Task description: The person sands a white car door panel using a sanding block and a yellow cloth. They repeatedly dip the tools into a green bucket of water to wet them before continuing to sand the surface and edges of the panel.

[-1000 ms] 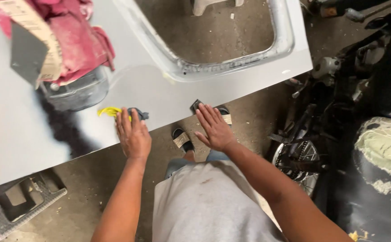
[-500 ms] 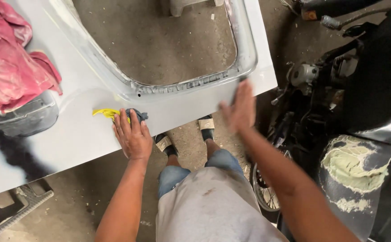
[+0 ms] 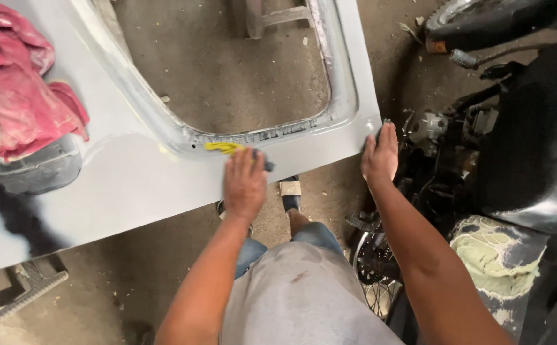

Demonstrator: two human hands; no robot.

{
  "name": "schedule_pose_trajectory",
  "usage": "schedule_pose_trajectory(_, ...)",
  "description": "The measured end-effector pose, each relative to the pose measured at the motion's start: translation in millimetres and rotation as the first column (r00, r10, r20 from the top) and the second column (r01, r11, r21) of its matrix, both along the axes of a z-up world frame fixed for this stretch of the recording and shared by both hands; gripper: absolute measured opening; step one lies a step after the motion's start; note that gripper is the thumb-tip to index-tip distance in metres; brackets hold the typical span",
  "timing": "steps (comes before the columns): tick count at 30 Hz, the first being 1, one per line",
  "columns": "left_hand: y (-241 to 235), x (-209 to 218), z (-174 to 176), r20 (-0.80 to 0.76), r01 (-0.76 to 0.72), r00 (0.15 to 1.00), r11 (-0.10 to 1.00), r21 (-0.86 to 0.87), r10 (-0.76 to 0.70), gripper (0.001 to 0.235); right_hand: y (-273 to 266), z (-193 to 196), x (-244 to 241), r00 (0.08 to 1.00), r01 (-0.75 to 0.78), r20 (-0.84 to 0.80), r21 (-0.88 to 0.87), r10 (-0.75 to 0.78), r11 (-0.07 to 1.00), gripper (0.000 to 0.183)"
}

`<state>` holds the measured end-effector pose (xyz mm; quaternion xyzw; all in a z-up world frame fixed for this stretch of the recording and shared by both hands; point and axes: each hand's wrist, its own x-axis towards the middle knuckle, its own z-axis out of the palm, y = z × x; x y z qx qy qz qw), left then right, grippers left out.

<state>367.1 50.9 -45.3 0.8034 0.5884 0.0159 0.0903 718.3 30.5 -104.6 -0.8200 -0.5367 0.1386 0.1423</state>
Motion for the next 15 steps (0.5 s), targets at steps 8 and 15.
schedule_pose_trajectory(8,-4,-21,2,0.12,0.183,0.977,0.981,-0.067,-0.174,0.048,-13,-1,-71,0.979,0.034,-0.202,0.213,0.01,0.976,0.047)
schedule_pose_trajectory(15,-37,-166,25,-0.167,-0.074,0.982,0.995,0.06,0.083,0.043,-20,42,-173,0.923,-0.341,-0.094,0.244,0.372,0.908,0.056)
